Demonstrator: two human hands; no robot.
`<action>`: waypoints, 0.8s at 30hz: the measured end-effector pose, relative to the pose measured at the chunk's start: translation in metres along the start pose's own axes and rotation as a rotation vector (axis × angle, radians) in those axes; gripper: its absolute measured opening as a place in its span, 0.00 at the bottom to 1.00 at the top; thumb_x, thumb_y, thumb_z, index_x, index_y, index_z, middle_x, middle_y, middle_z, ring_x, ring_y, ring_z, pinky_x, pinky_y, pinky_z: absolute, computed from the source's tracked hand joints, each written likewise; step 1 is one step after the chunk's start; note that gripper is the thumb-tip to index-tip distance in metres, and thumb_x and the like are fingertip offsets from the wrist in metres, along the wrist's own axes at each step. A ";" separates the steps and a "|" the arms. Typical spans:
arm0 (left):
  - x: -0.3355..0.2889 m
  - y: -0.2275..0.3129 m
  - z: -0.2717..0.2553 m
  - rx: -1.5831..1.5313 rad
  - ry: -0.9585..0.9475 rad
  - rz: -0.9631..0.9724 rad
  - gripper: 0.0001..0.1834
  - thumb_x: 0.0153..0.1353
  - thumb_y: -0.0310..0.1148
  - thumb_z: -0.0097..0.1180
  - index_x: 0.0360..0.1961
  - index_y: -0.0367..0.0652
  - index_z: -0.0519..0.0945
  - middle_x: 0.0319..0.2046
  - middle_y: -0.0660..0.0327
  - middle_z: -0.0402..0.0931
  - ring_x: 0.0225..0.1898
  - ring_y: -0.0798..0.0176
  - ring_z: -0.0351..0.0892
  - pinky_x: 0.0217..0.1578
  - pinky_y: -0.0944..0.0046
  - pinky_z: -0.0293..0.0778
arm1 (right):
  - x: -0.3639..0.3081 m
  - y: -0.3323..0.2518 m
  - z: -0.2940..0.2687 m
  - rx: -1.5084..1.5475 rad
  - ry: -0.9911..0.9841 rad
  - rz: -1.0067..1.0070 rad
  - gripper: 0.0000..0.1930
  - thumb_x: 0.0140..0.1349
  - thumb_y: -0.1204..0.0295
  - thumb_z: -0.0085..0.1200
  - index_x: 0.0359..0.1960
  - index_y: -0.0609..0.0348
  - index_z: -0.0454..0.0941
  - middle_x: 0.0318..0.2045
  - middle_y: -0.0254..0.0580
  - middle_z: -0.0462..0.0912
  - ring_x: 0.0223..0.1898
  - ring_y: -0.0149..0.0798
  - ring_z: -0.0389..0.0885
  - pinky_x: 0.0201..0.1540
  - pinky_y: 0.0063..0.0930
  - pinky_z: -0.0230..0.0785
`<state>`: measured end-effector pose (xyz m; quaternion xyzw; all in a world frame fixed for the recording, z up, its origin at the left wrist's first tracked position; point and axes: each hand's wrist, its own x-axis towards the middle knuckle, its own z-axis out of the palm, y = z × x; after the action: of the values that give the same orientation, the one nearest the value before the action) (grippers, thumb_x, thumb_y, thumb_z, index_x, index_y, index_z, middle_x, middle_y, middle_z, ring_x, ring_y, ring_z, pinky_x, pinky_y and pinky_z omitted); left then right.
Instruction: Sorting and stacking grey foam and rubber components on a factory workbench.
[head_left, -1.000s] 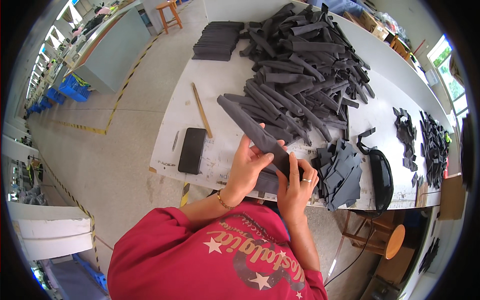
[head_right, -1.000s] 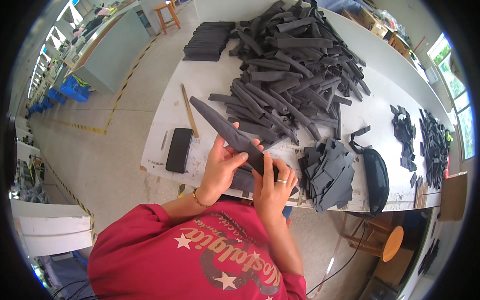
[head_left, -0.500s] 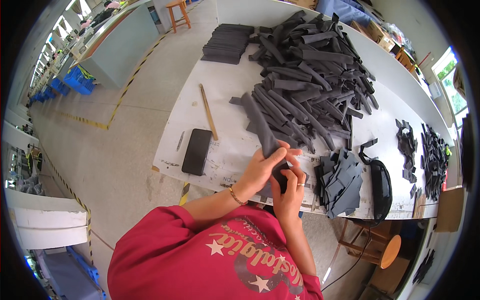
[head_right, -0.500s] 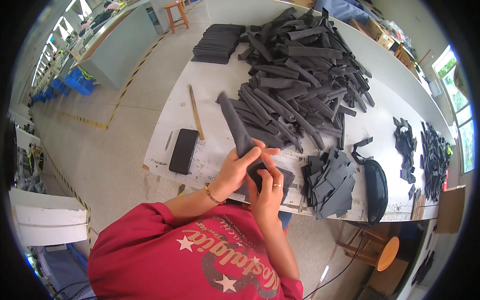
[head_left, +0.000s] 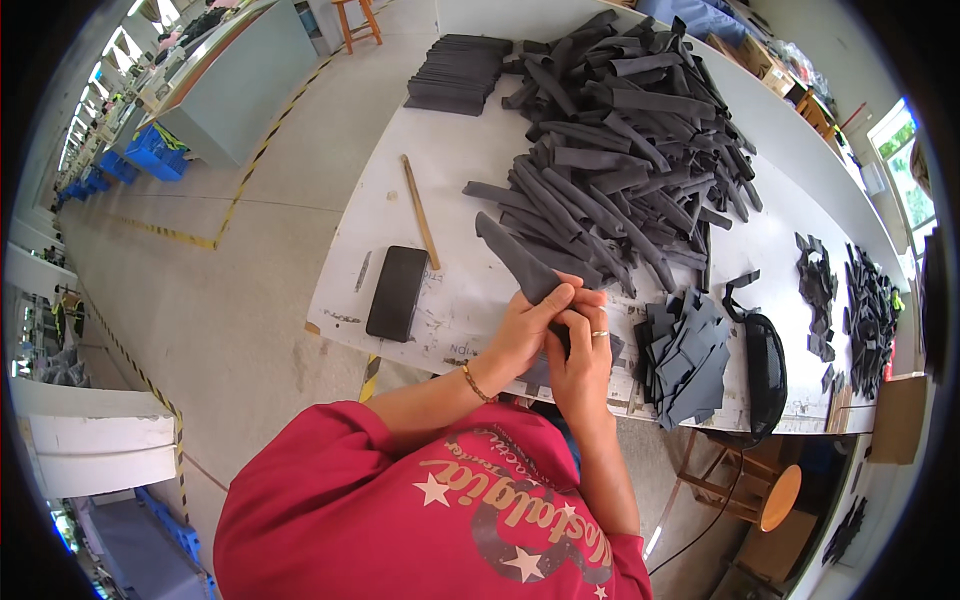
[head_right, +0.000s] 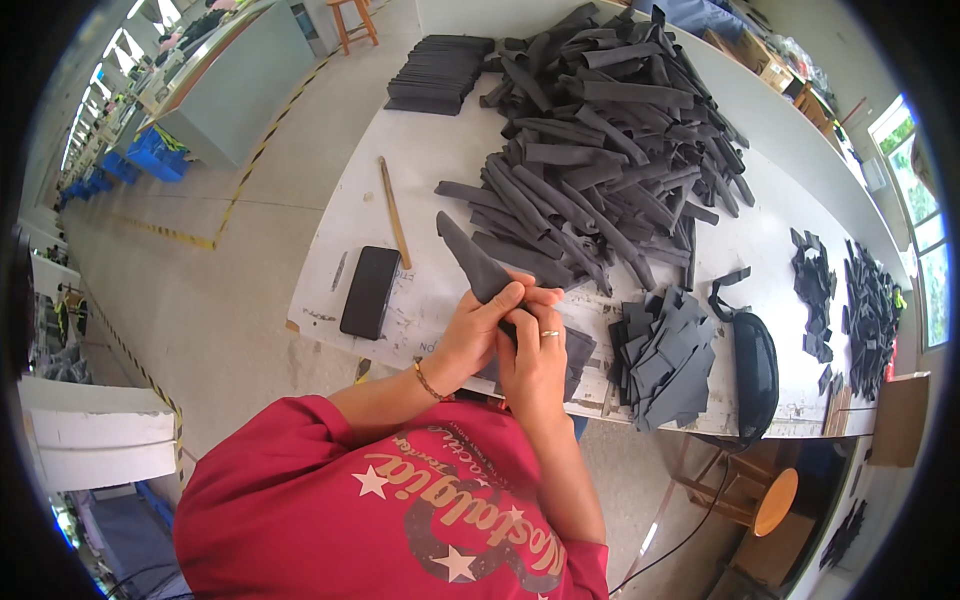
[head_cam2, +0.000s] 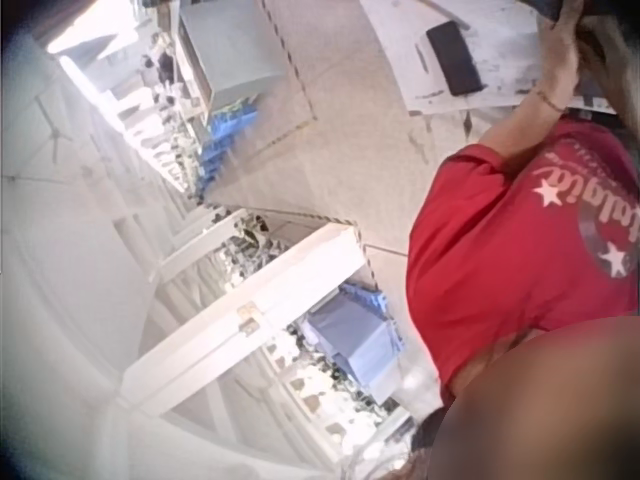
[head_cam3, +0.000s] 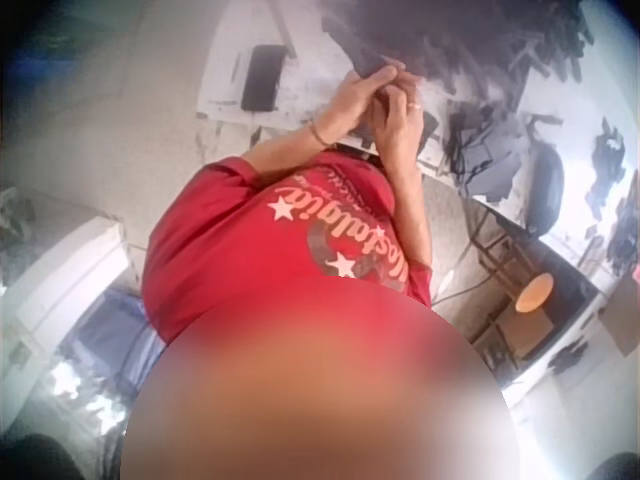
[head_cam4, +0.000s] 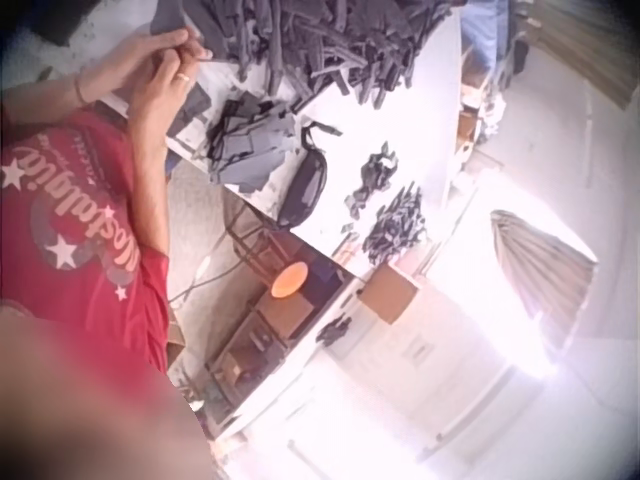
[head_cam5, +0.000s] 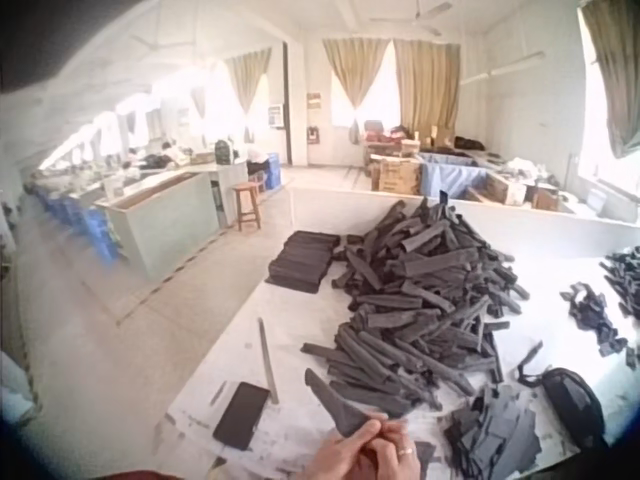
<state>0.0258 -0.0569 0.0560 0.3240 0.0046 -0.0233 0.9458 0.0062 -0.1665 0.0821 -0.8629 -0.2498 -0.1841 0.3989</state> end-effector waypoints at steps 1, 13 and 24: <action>0.001 0.003 -0.002 0.014 0.026 -0.023 0.13 0.71 0.36 0.51 0.47 0.38 0.72 0.40 0.50 0.82 0.52 0.53 0.79 0.57 0.54 0.72 | 0.002 -0.002 0.000 -0.053 -0.008 -0.013 0.16 0.53 0.81 0.60 0.43 0.63 0.72 0.42 0.54 0.75 0.45 0.58 0.74 0.47 0.46 0.68; 0.001 -0.009 0.003 -0.073 0.011 -0.095 0.13 0.71 0.40 0.51 0.45 0.39 0.73 0.44 0.48 0.82 0.49 0.57 0.80 0.53 0.58 0.74 | -0.009 0.014 -0.010 -0.019 -0.055 -0.055 0.14 0.55 0.82 0.60 0.41 0.63 0.71 0.42 0.54 0.75 0.38 0.56 0.77 0.38 0.43 0.71; -0.004 -0.021 -0.011 -0.225 0.079 -0.167 0.17 0.69 0.42 0.53 0.50 0.42 0.72 0.47 0.50 0.81 0.57 0.51 0.75 0.56 0.52 0.71 | -0.021 0.037 -0.013 0.058 -0.077 -0.046 0.09 0.58 0.82 0.59 0.38 0.62 0.73 0.39 0.51 0.78 0.34 0.52 0.79 0.34 0.40 0.72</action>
<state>0.0205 -0.0665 0.0350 0.2149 0.0713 -0.0886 0.9700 0.0092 -0.2032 0.0567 -0.8516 -0.2896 -0.1527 0.4094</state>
